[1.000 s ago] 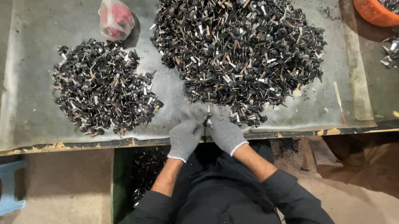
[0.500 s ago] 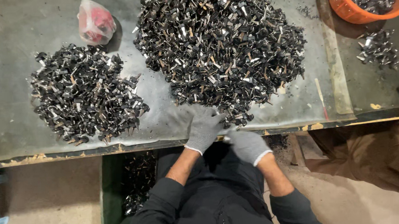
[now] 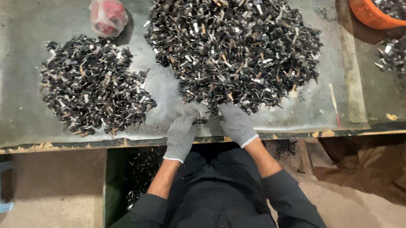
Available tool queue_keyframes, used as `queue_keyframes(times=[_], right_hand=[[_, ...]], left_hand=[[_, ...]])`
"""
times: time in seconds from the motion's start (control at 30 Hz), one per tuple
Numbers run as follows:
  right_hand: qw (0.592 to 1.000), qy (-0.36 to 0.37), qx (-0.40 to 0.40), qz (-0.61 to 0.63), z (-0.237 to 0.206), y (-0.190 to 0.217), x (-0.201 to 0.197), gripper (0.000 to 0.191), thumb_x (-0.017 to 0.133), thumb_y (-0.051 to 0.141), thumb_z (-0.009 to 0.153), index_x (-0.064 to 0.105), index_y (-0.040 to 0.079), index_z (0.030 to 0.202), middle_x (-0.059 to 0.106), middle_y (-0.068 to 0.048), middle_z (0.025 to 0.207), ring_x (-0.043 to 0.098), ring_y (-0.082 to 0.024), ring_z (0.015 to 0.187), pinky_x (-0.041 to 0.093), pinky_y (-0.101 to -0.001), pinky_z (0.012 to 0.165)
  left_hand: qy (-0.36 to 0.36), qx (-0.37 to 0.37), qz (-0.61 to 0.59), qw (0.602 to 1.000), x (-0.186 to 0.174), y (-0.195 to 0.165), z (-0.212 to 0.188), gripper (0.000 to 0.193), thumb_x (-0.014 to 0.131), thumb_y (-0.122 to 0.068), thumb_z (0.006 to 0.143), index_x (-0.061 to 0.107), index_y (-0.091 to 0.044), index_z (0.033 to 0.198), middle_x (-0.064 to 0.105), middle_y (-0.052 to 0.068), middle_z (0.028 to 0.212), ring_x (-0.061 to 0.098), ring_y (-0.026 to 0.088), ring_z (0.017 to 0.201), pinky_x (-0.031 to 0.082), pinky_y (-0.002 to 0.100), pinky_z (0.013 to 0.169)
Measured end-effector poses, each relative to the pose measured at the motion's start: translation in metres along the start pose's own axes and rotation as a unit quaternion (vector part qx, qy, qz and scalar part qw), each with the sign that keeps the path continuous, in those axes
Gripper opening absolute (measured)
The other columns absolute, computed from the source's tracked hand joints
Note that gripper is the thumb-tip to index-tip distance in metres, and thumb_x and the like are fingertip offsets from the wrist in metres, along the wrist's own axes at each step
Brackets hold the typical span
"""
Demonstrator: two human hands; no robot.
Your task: The person, wearing gray work gloves, sits at a workbench and sorts small black metal components from a large mixed pile on the table. They pick pieces one at a time, briefly handle them, and place them into a separate smaller pile on the left side of the table.
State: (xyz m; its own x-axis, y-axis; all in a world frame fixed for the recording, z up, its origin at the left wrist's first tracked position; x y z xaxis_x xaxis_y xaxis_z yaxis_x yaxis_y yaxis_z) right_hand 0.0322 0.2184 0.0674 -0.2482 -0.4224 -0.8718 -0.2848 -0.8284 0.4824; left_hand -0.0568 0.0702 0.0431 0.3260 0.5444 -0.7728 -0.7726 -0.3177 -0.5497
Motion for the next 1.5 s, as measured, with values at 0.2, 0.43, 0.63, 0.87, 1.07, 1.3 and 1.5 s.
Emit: queue_keyframes(times=[0.2,0.43,0.63,0.87,1.07,1.3,1.5], right_hand=[[0.981,0.039,-0.036,0.185,-0.019,0.025,0.03,0.054,0.078,0.017,0.074,0.061,0.004,0.124,0.068,-0.019,0.109,0.065,-0.037,0.102,0.053,-0.047,0.089],[0.992,0.072,0.063,0.077,-0.016,-0.01,0.045,0.042,0.08,0.032,0.085,0.064,0.009,0.116,0.072,-0.017,0.101,0.07,-0.038,0.097,0.055,-0.0492,0.083],[0.992,0.019,0.114,0.043,-0.021,-0.004,0.042,0.043,0.067,0.025,0.094,0.056,-0.006,0.123,0.068,-0.026,0.099,0.068,-0.043,0.092,0.055,-0.05,0.079],[0.982,0.107,0.112,0.104,-0.015,0.008,0.065,0.034,0.066,0.029,0.095,0.06,0.001,0.114,0.071,-0.023,0.101,0.068,-0.043,0.099,0.054,-0.0519,0.084],[0.992,0.08,0.092,0.004,-0.006,0.026,0.065,0.025,0.059,0.021,0.096,0.06,0.002,0.112,0.072,-0.023,0.099,0.071,-0.042,0.092,0.057,-0.052,0.075],[0.981,0.169,0.087,-0.049,0.003,0.026,0.072,0.02,0.051,0.009,0.096,0.057,-0.001,0.112,0.072,-0.023,0.086,0.072,-0.043,0.081,0.057,-0.0543,0.07],[0.995,0.091,0.047,-0.002,-0.001,0.025,0.057,0.018,0.054,0.016,0.094,0.061,0.004,0.105,0.073,-0.021,0.096,0.072,-0.042,0.084,0.055,-0.0532,0.072]], left_hand=[[0.084,-0.069,-0.165,0.98,0.001,-0.002,-0.001,0.02,0.07,-0.011,0.086,0.072,-0.007,0.106,0.072,0.012,0.101,0.069,0.034,0.096,0.054,0.045,0.084],[0.084,-0.026,-0.083,0.993,0.002,-0.017,0.008,0.022,0.075,-0.012,0.08,0.074,-0.01,0.102,0.072,0.012,0.095,0.069,0.034,0.094,0.055,0.046,0.084],[0.094,-0.208,-0.05,0.972,0.012,0.029,0.008,0.048,0.081,-0.024,0.08,0.066,-0.012,0.124,0.075,0.01,0.092,0.071,0.033,0.088,0.054,0.047,0.076],[0.032,-0.121,-0.021,0.992,0.005,0.02,0.006,0.019,0.074,-0.022,0.084,0.073,-0.017,0.103,0.074,0.006,0.096,0.072,0.03,0.088,0.056,0.044,0.075],[0.07,-0.083,0.023,0.994,0.023,0.024,0.004,0.015,0.068,-0.016,0.087,0.071,-0.014,0.101,0.071,0.008,0.094,0.07,0.033,0.085,0.054,0.047,0.073],[0.047,-0.035,-0.002,0.998,0.022,0.017,0.006,0.018,0.064,-0.009,0.088,0.07,-0.011,0.105,0.069,0.011,0.092,0.07,0.034,0.083,0.056,0.046,0.072],[0.037,-0.019,0.006,0.999,0.016,0.012,0.006,0.017,0.067,-0.011,0.085,0.069,-0.009,0.101,0.066,0.012,0.086,0.068,0.034,0.077,0.054,0.046,0.067]])
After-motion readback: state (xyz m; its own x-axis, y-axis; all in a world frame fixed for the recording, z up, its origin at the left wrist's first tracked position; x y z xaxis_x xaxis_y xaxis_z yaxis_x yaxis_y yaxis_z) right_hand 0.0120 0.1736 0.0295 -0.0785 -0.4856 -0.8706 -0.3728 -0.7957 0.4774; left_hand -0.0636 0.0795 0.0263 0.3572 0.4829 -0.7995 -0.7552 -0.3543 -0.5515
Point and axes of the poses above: each hand's wrist, its own z-axis towards the middle knuckle, its own x-axis out of the palm, y = z × x, the point moved 9 cm from there along z, towards the middle knuckle
